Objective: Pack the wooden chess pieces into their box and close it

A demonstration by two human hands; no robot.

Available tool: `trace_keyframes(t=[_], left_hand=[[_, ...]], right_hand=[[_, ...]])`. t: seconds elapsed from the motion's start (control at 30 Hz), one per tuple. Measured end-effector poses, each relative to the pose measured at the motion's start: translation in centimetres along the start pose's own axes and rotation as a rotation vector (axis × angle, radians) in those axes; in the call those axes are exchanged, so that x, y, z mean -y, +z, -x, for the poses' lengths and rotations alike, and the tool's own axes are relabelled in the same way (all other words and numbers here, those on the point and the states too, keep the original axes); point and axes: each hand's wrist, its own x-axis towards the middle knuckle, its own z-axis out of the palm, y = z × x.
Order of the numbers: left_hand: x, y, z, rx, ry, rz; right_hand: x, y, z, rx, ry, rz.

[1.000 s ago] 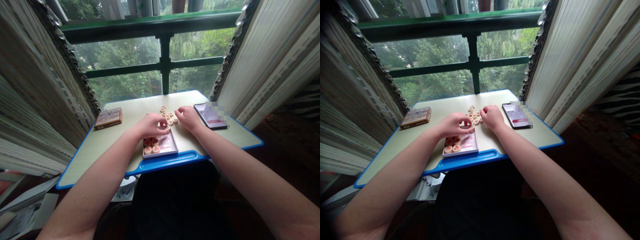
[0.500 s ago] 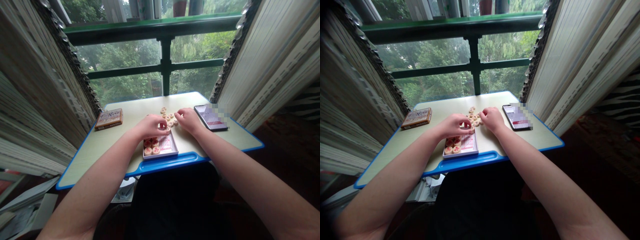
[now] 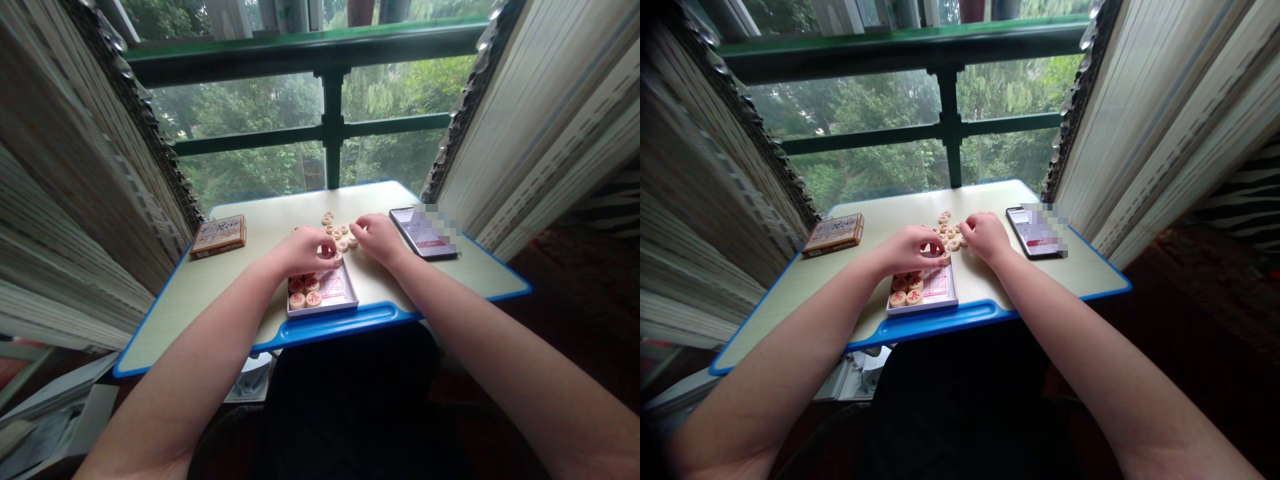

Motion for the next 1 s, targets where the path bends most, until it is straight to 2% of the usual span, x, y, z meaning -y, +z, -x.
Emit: trace_keyframes(t=[0.77,0.87,1.0], left_hand=[[-0.14,-0.11,0.06,-0.031,-0.022,0.027],[-0.16,-0.37,0.07,-0.1,-0.059,0.069],[0.63,-0.62,-0.1,-0.3,-0.216,0.137]], right_hand=[[-0.22,0.15,-0.05,-0.004,-0.02,-0.009],[-0.31,0.18,-0.07,-0.015,-0.024,-0.028],[-0.44,0.27,-0.11,-0.019,-0.026,-0.059]])
